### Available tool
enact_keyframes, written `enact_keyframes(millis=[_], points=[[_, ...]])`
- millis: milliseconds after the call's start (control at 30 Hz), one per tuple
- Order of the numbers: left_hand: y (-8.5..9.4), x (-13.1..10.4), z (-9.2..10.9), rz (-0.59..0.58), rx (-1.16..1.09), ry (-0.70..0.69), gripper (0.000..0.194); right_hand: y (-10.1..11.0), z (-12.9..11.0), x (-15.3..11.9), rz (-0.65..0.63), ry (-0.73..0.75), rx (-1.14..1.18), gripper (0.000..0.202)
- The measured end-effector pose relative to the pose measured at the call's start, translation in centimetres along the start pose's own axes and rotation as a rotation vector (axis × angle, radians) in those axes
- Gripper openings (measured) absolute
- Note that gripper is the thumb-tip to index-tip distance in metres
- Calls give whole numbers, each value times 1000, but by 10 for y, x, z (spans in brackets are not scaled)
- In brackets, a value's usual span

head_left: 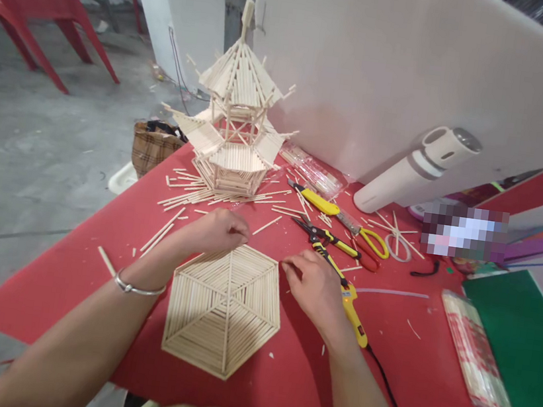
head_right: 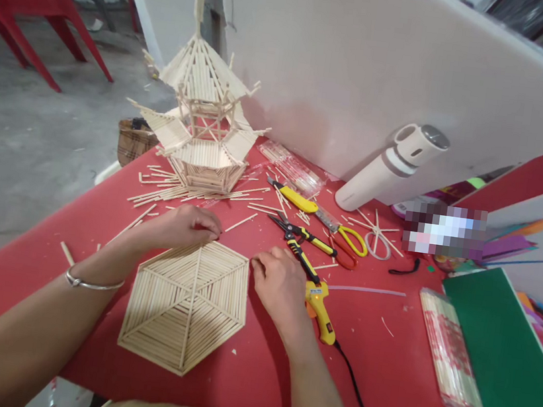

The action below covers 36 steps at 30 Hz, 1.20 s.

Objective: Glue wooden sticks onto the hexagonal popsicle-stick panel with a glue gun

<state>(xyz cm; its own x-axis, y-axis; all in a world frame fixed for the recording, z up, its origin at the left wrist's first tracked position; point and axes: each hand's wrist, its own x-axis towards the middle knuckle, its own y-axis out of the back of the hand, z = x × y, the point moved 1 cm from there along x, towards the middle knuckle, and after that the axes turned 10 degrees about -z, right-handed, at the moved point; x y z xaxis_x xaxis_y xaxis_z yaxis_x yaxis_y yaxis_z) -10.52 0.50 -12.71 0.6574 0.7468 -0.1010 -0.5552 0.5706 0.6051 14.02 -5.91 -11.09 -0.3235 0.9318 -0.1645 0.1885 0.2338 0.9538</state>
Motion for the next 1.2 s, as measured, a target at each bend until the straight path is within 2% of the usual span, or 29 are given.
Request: enact_keyframes(millis=[400, 867, 1200], points=[[8, -4, -5, -27, -10, 95, 19, -5, -5, 3, 4, 31, 14, 17], [7, -4, -9, 9, -33, 37, 17, -6, -4, 3, 12, 31, -4, 18], [6, -3, -10, -22, 23, 60, 20, -6, -5, 2, 15, 25, 3, 19]])
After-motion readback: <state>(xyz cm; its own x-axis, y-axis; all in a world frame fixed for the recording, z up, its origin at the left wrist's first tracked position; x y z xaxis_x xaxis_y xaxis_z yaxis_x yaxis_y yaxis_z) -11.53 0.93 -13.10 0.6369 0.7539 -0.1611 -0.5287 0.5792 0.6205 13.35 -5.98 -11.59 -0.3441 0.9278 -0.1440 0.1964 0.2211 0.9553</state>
